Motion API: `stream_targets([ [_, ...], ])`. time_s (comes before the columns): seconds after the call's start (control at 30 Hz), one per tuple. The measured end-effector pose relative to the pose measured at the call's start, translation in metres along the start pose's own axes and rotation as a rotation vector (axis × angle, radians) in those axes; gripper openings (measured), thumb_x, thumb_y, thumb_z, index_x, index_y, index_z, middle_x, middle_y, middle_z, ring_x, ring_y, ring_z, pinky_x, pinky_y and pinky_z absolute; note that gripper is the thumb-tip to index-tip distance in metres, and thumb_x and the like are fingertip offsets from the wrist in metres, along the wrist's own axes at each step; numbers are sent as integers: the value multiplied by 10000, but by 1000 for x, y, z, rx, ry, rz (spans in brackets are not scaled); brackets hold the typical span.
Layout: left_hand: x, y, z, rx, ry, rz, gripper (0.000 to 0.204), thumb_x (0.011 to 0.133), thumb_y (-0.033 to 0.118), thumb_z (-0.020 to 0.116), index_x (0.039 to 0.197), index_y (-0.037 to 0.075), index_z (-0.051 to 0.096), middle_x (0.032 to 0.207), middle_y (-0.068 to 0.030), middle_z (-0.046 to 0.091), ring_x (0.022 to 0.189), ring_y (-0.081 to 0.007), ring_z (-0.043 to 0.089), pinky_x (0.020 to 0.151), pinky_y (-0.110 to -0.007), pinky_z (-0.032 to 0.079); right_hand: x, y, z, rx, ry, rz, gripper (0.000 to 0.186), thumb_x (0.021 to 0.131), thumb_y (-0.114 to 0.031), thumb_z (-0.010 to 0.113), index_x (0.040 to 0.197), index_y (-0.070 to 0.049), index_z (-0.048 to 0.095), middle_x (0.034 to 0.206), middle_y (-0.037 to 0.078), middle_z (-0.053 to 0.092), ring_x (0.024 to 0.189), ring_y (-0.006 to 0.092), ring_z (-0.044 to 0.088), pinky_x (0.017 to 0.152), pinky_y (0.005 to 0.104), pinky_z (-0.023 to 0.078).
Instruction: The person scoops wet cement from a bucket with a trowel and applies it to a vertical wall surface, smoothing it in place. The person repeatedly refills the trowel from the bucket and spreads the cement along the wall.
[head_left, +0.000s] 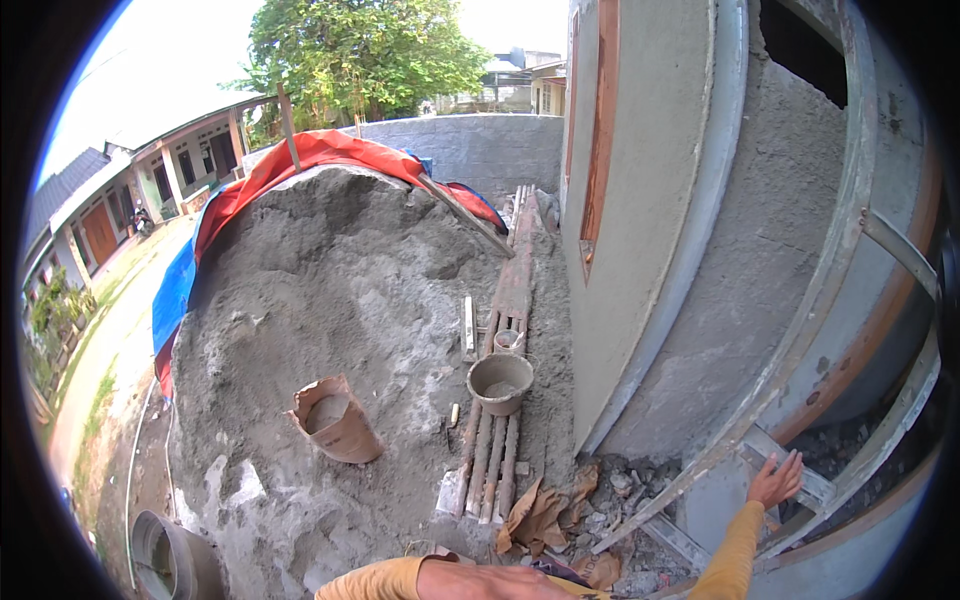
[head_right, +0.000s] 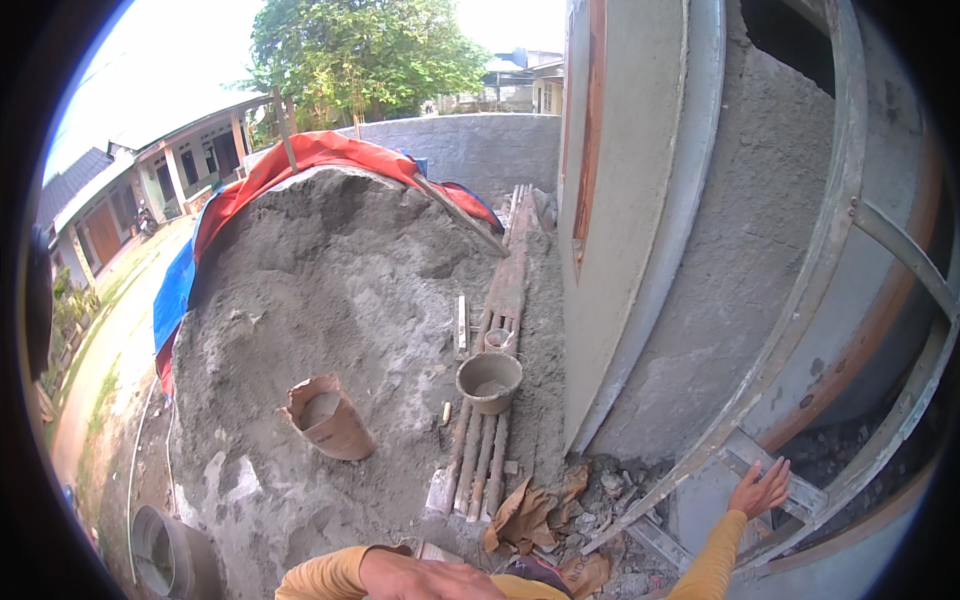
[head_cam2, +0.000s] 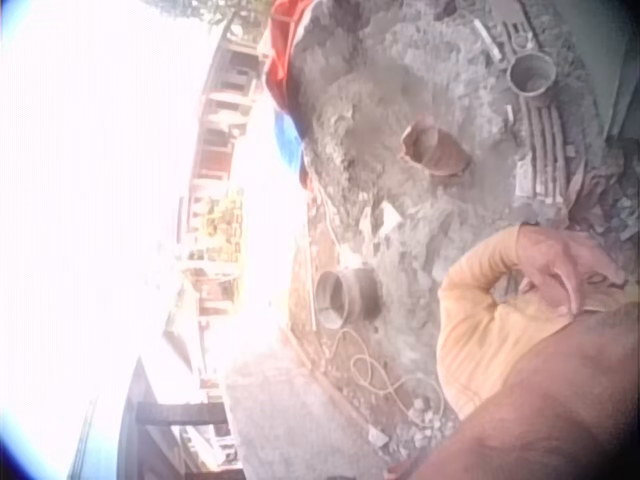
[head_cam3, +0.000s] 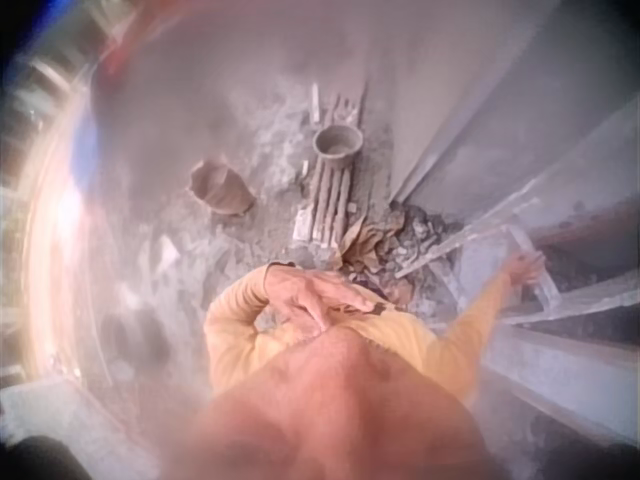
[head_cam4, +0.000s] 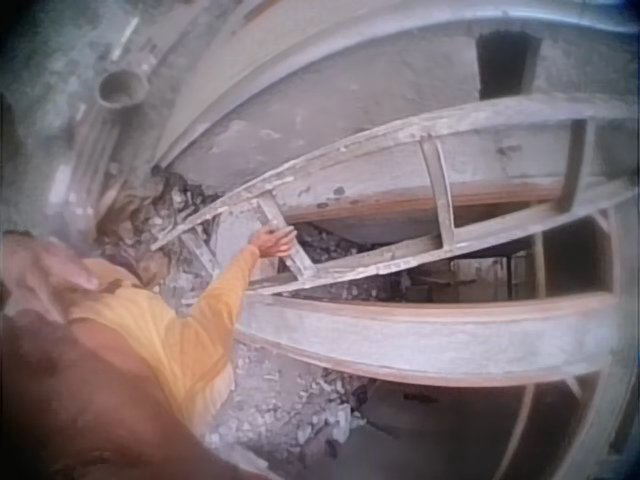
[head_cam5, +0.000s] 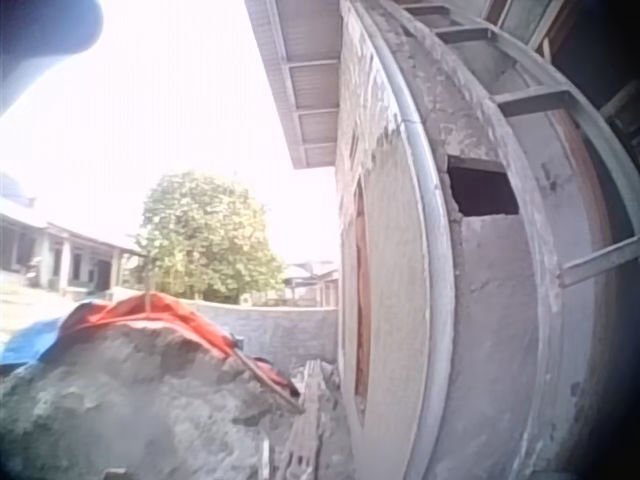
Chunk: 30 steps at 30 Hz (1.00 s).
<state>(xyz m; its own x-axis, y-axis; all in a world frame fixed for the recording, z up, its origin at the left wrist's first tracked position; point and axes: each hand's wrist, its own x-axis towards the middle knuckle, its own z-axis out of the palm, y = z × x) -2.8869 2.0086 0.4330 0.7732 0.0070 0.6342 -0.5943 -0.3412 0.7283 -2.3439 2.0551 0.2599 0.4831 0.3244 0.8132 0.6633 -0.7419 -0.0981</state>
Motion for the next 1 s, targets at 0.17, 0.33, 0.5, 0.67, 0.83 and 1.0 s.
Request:
stream_targets([
  [0.17, 12, 6, 6, 336, 157, 21, 169, 868, 151, 576, 1019, 75, 575, 1275, -232, 452, 1119, -419, 478, 871, -505, 392, 1, 3, 2, -22, 21, 1, 485, 911, -391, 442, 1295, -95, 430, 1352, 58, 413, 1251, 257, 361, 1042, 481, 207],
  [0.33, 22, -7, 18, 406, 538, 175, 132, 891, 138, 524, 1001, 67, 544, 1124, -186, 536, 946, -343, 564, 808, -459, 424, -1, 3, -4, 0, 7, 10, 491, 905, -400, 453, 1296, -103, 435, 1352, 55, 416, 1252, 252, 362, 1037, 480, 210],
  [0.5, 39, -12, 13, 295, 676, 282, 165, 870, 77, 566, 1014, -2, 551, 1065, -205, 565, 923, -343, 613, 869, -498, 417, -2, 12, 4, -11, -13, -8, 508, 899, -423, 445, 1305, -118, 427, 1359, 50, 405, 1261, 252, 346, 1046, 493, 183],
  [0.67, 52, -14, 17, 215, 756, 368, 112, 910, 113, 498, 938, 10, 532, 882, -202, 596, 801, -327, 630, 812, -495, 428, 3, 9, 11, -29, 29, -85, 499, 887, -463, 451, 1257, -131, 494, 1306, 29, 472, 1224, 234, 400, 1027, 491, 198],
  [0.83, 62, -18, 25, -198, 696, 364, 123, 896, 141, 534, 871, 31, 581, 936, -182, 584, 842, -282, 592, 746, -417, 426, 11, 20, 18, 9, 133, -88, 507, 859, -532, 454, 1201, -172, 558, 1263, -3, 517, 1198, 206, 428, 1021, 478, 184],
  [1.0, 81, -45, 39, -417, 731, 690, 170, 877, 163, 577, 825, 5, 612, 872, -167, 593, 801, -296, 587, 703, -381, 435, 6, 24, 31, -27, 119, -70, 502, 849, -555, 446, 1175, -199, 584, 1248, -8, 533, 1188, 205, 437, 1007, 466, 202],
])
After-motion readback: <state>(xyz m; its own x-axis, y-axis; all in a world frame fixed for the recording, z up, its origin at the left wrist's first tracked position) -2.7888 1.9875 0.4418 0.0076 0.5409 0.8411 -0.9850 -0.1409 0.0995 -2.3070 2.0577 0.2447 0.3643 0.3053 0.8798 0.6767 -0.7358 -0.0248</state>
